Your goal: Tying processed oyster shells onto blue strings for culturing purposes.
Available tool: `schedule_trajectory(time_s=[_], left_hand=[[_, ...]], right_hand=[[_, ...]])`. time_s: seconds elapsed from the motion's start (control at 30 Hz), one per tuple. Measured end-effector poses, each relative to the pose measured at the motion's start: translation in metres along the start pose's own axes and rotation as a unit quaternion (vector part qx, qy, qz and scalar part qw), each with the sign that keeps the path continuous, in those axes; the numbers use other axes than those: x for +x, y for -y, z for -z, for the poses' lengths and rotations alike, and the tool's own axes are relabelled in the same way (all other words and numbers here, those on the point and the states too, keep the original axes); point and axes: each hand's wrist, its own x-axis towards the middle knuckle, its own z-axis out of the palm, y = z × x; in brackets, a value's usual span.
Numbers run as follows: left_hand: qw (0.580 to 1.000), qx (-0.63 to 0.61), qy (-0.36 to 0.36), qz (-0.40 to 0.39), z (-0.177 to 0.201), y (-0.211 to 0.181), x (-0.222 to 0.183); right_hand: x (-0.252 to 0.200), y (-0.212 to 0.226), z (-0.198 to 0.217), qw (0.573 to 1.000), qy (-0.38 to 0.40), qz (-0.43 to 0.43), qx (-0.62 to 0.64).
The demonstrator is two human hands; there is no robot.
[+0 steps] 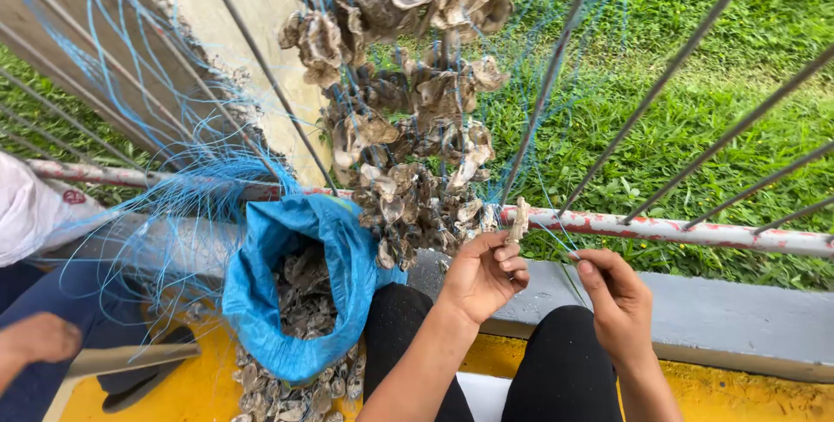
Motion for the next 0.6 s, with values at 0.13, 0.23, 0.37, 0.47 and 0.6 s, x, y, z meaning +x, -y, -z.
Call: schedule_trajectory(time_s=[0.13, 0.23, 0.37, 0.47, 0.6], left_hand=[[0.998, -0.029, 0.035, 0.052, 0.001, 0.005, 0.002], [0.996, -0.039, 0.04, 0.069, 0.001, 0.007, 0.003], [0.999, -0.005, 0.018, 0.04, 0.002, 0.007, 0.005], [0.999, 0.033, -0.004, -0.002, 0.004, 0.007, 0.006], [0.992, 0.101, -0.028, -0.064, 0.001, 0.005, 0.002]], right_hand=[[0.0, -0.003, 0.005, 1.0, 0.015, -0.001, 0.006], [0.001, 0.001, 0.006, 1.0, 0.019, -0.004, 0.005], [0.002, 0.005, 0.008, 1.0, 0.02, 0.001, 0.007], [0.002, 0.008, 0.01, 1.0, 0.02, 0.003, 0.001], [0.002, 0.005, 0.009, 1.0, 0.023, -0.003, -0.003]])
